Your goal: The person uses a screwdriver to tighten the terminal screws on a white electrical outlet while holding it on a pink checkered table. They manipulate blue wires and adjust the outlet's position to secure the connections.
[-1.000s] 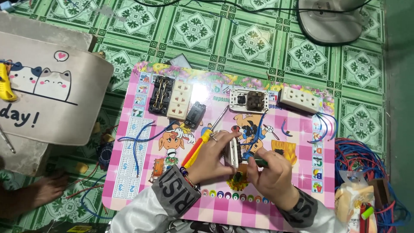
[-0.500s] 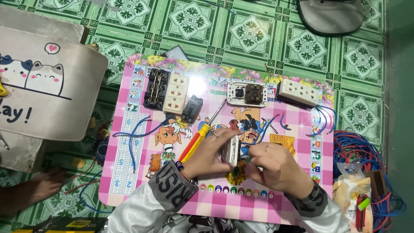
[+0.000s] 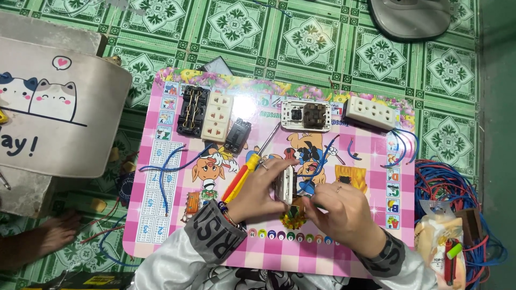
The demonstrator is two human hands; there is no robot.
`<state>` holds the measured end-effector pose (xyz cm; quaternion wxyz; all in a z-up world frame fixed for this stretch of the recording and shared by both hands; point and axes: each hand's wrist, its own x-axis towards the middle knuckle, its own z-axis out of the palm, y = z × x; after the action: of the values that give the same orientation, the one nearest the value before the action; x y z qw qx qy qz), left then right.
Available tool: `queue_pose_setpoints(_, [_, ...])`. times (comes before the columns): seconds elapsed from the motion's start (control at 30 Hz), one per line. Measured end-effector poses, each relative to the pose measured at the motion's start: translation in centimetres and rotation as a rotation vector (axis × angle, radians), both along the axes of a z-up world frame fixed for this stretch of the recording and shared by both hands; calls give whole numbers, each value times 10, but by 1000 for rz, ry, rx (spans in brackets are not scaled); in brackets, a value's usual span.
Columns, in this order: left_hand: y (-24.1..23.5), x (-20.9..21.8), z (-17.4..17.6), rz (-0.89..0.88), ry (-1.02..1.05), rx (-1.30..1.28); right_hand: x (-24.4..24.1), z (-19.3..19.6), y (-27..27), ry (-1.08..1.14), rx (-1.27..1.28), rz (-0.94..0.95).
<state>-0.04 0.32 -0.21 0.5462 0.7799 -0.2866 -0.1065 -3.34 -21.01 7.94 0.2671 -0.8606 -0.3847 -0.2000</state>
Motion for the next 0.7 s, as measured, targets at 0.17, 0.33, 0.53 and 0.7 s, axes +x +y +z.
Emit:
queue_pose_setpoints(0.17, [-1,-1,-1,1,-30,0,-2,-3,-7,90,-33,-10])
queue_pose_setpoints(0.33, [0,-1,-5,17,9,12,0,3,-9,369,85,-168])
queue_pose_setpoints(0.53, [-2,-1,1,63,22,25,3,-4,-8,148,146,-16])
queue_pose_setpoints(0.7, [-2,0,6,122,-1,-42,3,0,-3,241,81,-112])
